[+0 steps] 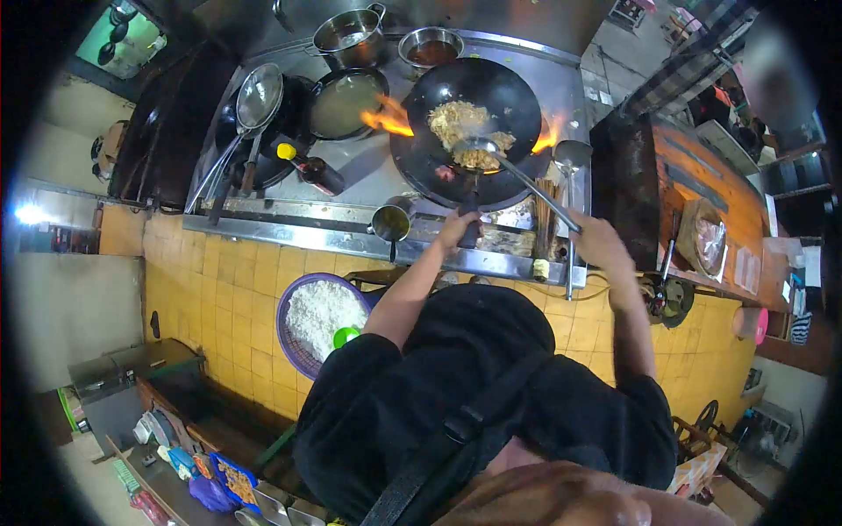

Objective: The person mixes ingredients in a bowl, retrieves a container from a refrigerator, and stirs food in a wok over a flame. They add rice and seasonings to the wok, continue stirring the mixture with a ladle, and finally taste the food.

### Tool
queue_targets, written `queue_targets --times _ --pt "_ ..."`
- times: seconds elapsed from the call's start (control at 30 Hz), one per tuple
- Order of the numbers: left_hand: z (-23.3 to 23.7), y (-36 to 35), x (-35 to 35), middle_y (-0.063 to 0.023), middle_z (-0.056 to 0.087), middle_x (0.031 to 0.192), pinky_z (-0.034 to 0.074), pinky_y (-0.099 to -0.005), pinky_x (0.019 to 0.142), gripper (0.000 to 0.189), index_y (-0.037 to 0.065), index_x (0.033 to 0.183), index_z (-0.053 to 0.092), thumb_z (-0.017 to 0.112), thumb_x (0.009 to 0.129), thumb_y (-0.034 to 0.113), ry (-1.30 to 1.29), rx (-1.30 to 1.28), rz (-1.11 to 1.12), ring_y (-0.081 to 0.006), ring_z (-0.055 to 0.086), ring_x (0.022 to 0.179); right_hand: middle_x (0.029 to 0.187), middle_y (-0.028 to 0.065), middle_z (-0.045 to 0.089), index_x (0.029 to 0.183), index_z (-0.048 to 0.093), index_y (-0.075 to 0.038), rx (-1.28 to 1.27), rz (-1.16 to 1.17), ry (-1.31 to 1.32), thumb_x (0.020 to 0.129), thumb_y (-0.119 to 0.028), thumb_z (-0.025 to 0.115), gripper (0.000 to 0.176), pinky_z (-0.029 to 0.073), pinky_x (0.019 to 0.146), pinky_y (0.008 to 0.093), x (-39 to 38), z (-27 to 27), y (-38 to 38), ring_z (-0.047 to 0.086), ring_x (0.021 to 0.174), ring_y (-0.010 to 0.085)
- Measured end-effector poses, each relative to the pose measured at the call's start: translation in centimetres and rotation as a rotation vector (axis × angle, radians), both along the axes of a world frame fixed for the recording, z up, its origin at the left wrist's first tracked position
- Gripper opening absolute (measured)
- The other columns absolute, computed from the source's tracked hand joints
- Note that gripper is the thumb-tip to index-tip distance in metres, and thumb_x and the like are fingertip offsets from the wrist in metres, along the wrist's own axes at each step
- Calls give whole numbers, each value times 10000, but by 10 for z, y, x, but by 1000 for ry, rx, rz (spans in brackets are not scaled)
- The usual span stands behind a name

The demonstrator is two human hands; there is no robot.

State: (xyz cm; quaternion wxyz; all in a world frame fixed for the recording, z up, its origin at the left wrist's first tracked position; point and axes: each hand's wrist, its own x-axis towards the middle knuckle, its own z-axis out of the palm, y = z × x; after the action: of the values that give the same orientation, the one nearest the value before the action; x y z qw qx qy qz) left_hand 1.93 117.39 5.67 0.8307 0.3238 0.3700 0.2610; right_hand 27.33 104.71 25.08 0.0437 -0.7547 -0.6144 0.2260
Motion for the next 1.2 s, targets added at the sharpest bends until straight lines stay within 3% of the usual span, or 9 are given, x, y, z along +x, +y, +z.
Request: queue_targets --times 0.2,0.27,0.37,0.53,0.73,0.87,1.03,1.1,1.2 --pt "-1 11 12 -62 565 655 473 -300 463 172 56 777 543 646 827 185 152 -208 -106 -168 543 502 972 244 624 1359 406 -185 333 92 133 889 -195 489 477 475 813 513 -23 -108 36 608 933 384" --pt "123 -34 32 -36 527 628 467 -278 513 191 67 754 523 641 839 190 -11 -349 145 -134 524 540 1002 252 616 1355 413 -256 -62 78 61 884 -204 521 486 473 836 495 -3 43 12 599 953 387" --pt "188 -39 17 -39 531 679 483 -284 547 182 52 797 505 629 849 174 -269 -621 -9 -126 532 575 1034 242 608 1271 513 -151 -68 14 4 847 -159 577 429 478 823 456 -4 70 1 581 952 412" --pt "86 -12 -9 -54 561 635 492 -325 557 170 51 744 551 609 840 178 -133 -362 -28 -177 560 554 952 265 615 1304 471 -181 18 79 167 860 -161 567 455 474 807 465 -18 52 -23 587 921 414" --pt "201 -100 -8 -65 565 636 497 -336 567 176 45 783 559 571 874 196 61 -367 -208 -189 573 577 838 241 629 1339 435 -234 -69 -69 -129 844 -169 574 518 502 747 484 -44 56 -25 613 839 418" --pt "119 -11 -12 -60 569 625 476 -324 558 194 59 746 568 575 870 207 -91 -381 -105 -170 557 573 853 258 624 1353 413 -220 -83 -64 -78 851 -171 561 525 500 729 504 -35 23 -29 617 814 423" --pt "175 -83 -21 -53 546 623 494 -333 525 177 41 814 543 593 867 203 121 -310 -154 -174 559 538 836 276 614 1359 406 -174 57 -72 -125 876 -173 529 498 504 697 498 0 9 -15 626 756 411" --pt "170 -84 -24 -59 551 646 503 -337 514 179 35 842 534 587 870 203 156 -263 -228 -175 556 515 839 250 632 1356 413 -148 -253 -342 370 897 -175 443 460 514 719 475 1 62 -2 630 782 399" --pt "107 -59 -13 -59 549 654 485 -317 498 175 42 822 512 581 877 194 55 -63 -133 -165 548 518 911 231 639 1316 458 -113 -115 -197 333 933 -235 400 406 514 748 449 -11 11 20 622 803 400"
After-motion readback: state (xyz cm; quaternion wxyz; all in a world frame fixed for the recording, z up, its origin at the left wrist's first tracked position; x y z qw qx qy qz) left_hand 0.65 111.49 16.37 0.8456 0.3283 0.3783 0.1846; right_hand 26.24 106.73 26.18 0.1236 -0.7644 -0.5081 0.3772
